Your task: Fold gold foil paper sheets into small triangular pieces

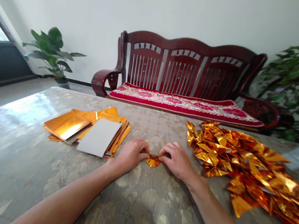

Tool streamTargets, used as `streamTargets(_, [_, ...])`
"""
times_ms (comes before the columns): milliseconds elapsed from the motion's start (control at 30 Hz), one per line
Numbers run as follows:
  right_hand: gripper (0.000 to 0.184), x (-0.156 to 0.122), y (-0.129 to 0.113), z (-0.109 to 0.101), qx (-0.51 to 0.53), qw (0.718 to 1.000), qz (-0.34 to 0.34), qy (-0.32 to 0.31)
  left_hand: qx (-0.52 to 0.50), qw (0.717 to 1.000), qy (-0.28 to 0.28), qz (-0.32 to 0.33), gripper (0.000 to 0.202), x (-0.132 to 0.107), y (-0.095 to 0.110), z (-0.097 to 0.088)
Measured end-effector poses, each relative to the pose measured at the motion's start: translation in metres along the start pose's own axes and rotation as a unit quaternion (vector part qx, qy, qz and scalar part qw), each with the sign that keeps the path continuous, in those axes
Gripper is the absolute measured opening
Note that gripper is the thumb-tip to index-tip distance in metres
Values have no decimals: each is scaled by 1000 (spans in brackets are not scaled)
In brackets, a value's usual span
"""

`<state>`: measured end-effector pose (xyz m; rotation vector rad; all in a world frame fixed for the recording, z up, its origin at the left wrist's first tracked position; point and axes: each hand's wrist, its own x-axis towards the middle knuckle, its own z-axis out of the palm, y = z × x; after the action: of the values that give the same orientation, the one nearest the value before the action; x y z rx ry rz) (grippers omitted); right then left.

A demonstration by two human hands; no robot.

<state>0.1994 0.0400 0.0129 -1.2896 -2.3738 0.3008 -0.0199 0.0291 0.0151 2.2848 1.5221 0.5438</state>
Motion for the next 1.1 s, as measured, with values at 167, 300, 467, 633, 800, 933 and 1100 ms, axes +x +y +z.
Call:
streamTargets(167, [7,-2,-4,-4,-11,1000,-27,-1,109,991,20,80,17,-11,4,-1])
streamTargets(300, [6,-4,-4,-5,-24,999,-48,0,190,975,0,112,19,-18,7,-1])
streamTargets(467, [12,-6,-1,-5,-30,997,-75,-4,229,965,-32,122,15,-23,12,-2])
streamTargets(633, [16,-9,2,-7,-36,995,-90,-13,250,959,-34,128,18,-28,16,-3])
streamTargets(800, [17,-15,0,-11,-36,995,-96,-17,240,964,-36,111,17,-35,24,-8])
streamTargets(933, [23,-15,-6,-10,-50,997,-66,-4,231,969,-34,76,29,-30,30,-10])
streamTargets(1100, [21,-9,-8,0,-44,999,-7,13,187,982,-3,13,20,-16,22,-7])
